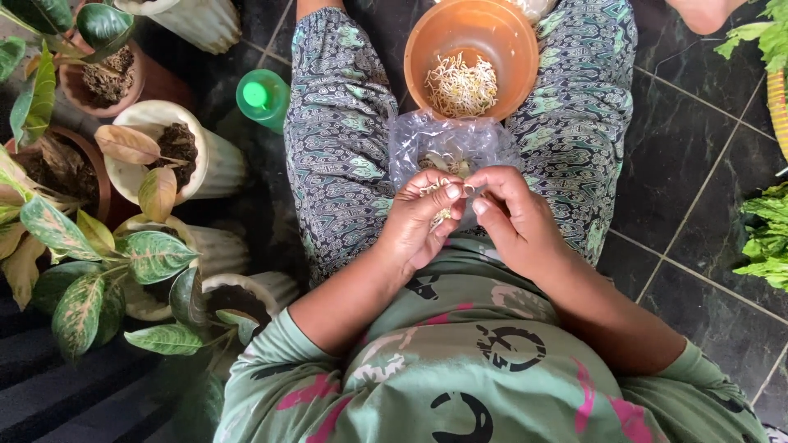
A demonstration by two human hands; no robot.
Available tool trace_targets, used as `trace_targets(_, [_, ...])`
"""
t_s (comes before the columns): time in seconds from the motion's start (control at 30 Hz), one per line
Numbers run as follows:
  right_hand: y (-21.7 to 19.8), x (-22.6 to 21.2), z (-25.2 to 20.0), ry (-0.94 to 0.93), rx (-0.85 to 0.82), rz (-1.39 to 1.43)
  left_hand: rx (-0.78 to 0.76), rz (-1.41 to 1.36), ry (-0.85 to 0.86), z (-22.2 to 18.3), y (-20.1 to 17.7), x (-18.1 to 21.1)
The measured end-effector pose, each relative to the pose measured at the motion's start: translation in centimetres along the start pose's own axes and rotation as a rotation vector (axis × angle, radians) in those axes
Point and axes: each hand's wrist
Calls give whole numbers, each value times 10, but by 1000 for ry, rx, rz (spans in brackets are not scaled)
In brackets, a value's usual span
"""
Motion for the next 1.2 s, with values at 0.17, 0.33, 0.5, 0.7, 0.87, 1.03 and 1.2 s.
trace_targets(0.17, [6,5,-2,7,73,-28,19,1,17,0,6,2])
trace_targets(0.33, [-2,17,-1,48,142,1,33,17,23,2,-1,-3])
trace_targets(0.5, [-25,20,-2,245,-82,-117,66,24,56,7,-13,3])
trace_targets(0.7, [-23,38,-5,199,37,131,46,60,18,0,-3,7])
trace_targets(0.87, [-5,18,-1,-4,171,-5,71,84,-67,0,-3,0])
trace_targets(1.03, [-3,32,4,-127,149,-236,99,65,-117,0,-8,-3])
trace_targets(1.2, [-9,21,13,-40,39,-287,51,-12,-113,0,-6,-1])
Point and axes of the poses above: each hand's wrist, its own z-axis towards the middle knuckle, its own y-axis out of the palm, x = y × z, and after that the axes turned 2 degrees about x, right-handed
